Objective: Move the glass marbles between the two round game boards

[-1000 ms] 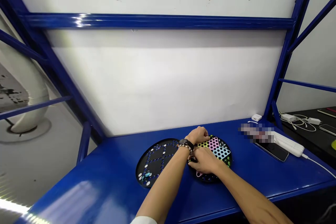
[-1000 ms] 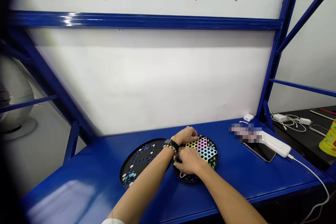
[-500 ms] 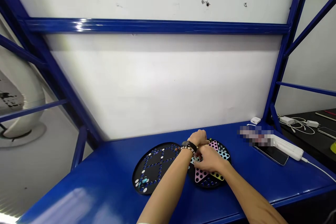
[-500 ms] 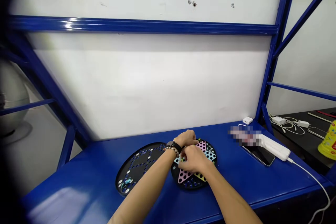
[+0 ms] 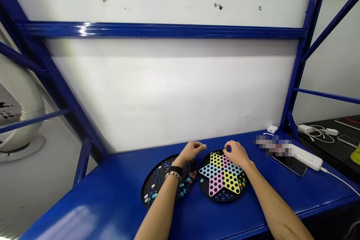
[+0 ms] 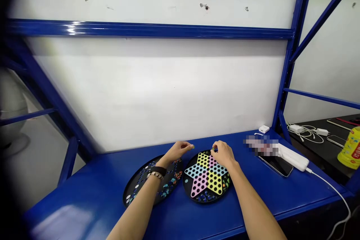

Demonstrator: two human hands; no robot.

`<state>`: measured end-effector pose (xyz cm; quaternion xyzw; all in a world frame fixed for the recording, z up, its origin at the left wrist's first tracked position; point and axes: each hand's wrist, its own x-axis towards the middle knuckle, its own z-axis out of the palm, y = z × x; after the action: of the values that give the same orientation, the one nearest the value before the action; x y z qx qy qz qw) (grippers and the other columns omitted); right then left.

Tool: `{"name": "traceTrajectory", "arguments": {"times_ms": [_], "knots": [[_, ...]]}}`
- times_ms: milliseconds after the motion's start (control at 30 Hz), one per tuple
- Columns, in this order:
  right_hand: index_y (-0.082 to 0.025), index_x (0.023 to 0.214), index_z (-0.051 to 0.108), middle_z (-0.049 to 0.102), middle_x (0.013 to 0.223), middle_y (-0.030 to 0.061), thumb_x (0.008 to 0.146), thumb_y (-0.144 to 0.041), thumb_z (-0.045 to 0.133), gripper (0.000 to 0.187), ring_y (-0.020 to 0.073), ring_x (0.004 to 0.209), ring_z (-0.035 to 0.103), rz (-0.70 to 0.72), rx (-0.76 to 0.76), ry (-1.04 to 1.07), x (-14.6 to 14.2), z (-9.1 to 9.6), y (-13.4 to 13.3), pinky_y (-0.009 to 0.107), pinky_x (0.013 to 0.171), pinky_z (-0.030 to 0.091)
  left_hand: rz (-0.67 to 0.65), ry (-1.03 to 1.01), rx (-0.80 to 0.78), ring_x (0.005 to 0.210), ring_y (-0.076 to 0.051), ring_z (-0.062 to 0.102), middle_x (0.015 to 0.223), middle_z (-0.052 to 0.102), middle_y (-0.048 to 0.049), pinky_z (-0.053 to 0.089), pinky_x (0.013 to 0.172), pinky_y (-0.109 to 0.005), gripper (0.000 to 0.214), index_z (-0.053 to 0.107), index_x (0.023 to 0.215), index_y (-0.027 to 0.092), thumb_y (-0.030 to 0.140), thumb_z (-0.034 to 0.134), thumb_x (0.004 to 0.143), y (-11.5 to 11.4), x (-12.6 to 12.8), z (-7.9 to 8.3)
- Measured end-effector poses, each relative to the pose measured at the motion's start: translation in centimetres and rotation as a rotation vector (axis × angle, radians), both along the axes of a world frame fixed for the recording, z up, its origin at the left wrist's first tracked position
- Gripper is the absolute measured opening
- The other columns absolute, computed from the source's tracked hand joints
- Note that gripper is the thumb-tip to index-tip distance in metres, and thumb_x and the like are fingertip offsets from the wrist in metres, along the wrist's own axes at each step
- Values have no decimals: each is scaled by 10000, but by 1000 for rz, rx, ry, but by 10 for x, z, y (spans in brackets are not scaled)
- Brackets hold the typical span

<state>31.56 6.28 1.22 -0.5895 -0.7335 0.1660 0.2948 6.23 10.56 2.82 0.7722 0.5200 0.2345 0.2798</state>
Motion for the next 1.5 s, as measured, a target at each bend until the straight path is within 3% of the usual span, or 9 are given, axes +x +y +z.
{"name": "traceTrajectory", "arguments": {"times_ms": [200, 333, 567, 700, 833, 1000, 1100, 1233, 1500], "knots": [[-204, 909, 694, 735, 977, 56, 856, -327, 567, 185, 186, 859, 663, 30, -26, 63, -7, -2, 0, 263, 680, 456, 106, 34, -61, 675, -194, 580, 694, 674, -34, 416, 619, -278, 568, 731, 783, 156, 699, 569, 746, -29, -58, 4], [-203, 872, 700, 736, 919, 50, 844, -357, 574, 202, 183, 790, 651, 53, -11, 112, -13, -2, -1, 268, 661, 458, 26, 81, -137, 781, -231, 646, 809, 738, -51, 462, 689, -289, 452, 747, 808, 181, 612, 639, 725, -42, -76, 1], [-206, 909, 736, 722, 886, 41, 860, -331, 589, 199, 160, 717, 614, 221, 51, 170, -52, 4, -20, 259, 643, 454, 55, -129, -6, 791, -228, 659, 862, 739, -74, 504, 716, -312, 471, 719, 938, 166, 595, 599, 786, -58, -45, 14], [-208, 847, 739, 668, 789, 13, 835, -227, 612, 129, 133, 668, 561, 299, 171, 189, -71, 3, -31, 242, 621, 421, -158, -216, -63, 746, -182, 623, 874, 721, -59, 486, 684, -276, 444, 707, 979, 155, 557, 571, 850, -71, -10, 20], [-198, 904, 736, 634, 751, 1, 802, -107, 582, 207, 123, 644, 537, 325, 235, 267, -76, -1, -35, 236, 614, 418, -208, -236, -89, 675, -146, 568, 788, 695, -31, 437, 612, -241, 430, 717, 919, 141, 539, 564, 867, -75, 7, 17], [-228, 1083, 707, 654, 888, 19, 869, -210, 589, 245, 135, 687, 569, 330, 237, 233, -67, 3, -34, 259, 667, 468, -79, -180, -13, 764, -188, 634, 848, 740, -52, 483, 686, -270, 389, 742, 945, 152, 480, 555, 850, -68, -9, 13], [-227, 1126, 683, 666, 1040, 51, 904, -265, 554, 259, 162, 813, 627, 182, 185, 133, -48, 8, -22, 276, 718, 486, 39, -37, 57, 843, -222, 671, 934, 767, -62, 511, 759, -299, 343, 758, 965, 176, 423, 593, 794, -66, -28, 10], [-201, 1097, 687, 695, 1059, 70, 927, -256, 507, 254, 186, 954, 656, 25, -16, -88, -20, 12, 1, 262, 750, 479, 46, 25, 14, 859, -236, 693, 961, 777, -62, 533, 794, -316, 331, 774, 945, 194, 399, 586, 766, -66, -44, 8], [-188, 960, 710, 724, 1029, 112, 908, -196, 531, 186, 237, 936, 680, 157, -130, -414, -39, 15, 9, 293, 722, 472, 77, 1, 84, 877, -241, 686, 935, 768, -64, 517, 778, -317, 377, 753, 919, 197, 487, 528, 836, -71, -39, 16]]}}
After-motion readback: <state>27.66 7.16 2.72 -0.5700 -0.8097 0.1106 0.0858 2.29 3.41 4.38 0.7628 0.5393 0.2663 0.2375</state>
